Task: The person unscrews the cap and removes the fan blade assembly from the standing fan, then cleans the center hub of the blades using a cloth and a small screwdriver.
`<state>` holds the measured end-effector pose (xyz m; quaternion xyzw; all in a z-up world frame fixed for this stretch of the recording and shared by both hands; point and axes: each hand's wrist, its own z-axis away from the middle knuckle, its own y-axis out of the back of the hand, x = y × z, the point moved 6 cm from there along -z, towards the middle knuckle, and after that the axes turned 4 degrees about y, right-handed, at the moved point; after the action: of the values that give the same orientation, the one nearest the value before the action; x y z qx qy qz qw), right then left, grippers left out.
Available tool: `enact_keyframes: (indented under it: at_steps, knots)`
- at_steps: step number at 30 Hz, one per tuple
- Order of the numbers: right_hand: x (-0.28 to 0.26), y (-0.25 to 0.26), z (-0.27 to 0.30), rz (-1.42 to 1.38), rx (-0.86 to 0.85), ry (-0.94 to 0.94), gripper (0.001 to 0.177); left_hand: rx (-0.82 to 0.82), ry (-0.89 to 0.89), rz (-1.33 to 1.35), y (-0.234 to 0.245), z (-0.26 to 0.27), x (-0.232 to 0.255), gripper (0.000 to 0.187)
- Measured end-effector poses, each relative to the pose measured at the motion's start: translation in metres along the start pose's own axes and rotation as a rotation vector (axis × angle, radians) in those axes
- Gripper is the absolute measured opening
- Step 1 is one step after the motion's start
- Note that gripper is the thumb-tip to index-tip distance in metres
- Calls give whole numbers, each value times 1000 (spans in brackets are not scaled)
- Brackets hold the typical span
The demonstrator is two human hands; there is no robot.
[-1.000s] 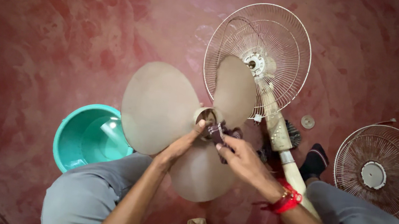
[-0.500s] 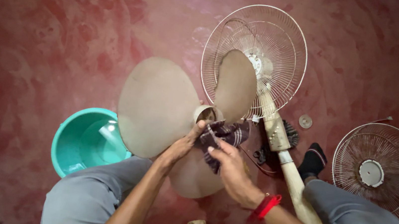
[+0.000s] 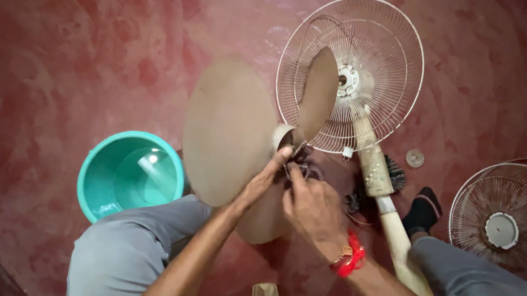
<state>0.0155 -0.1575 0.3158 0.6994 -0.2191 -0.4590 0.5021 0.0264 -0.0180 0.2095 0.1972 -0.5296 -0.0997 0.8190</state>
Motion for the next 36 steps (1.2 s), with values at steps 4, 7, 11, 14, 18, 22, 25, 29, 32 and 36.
enact_keyframes:
  at_steps: [4, 7, 11, 14, 18, 22, 25, 29, 32, 36]
  knots:
    - [12, -18, -9, -298, 23, -225, 37, -176, 23, 626, -4, 6, 18, 56]
    - [22, -29, -18, -554, -26, -279, 29, -236, 155, 679, -5, 3, 17, 62]
    - [24, -41, -14, -1323, -118, -491, 27, -306, 192, 712, -8, 5, 15, 69]
    - [24, -46, -4, -1750, -202, -756, 19, -321, 170, 642, -12, 0, 3, 73]
    - [28, -47, 15, -1978, -234, -945, 6, -377, 426, 383, -20, -1, -30, 80]
    - [44, -45, 25, -2026, -322, -994, 14, -433, 236, 554, -27, 6, -12, 85]
    - [42, -26, 23, -2090, -405, -913, 16, -386, 351, 516, -13, 8, -10, 90]
    - [53, 25, 15, -909, -310, -354, 29, -357, 302, 651, -3, 5, 6, 92]
    - [50, 45, 2, -383, -179, -107, 42, -240, 286, 554, 5, 5, 2, 94]
    - [54, 77, 8, -441, 246, -64, 40, -208, 392, 573, 14, 4, 0, 94]
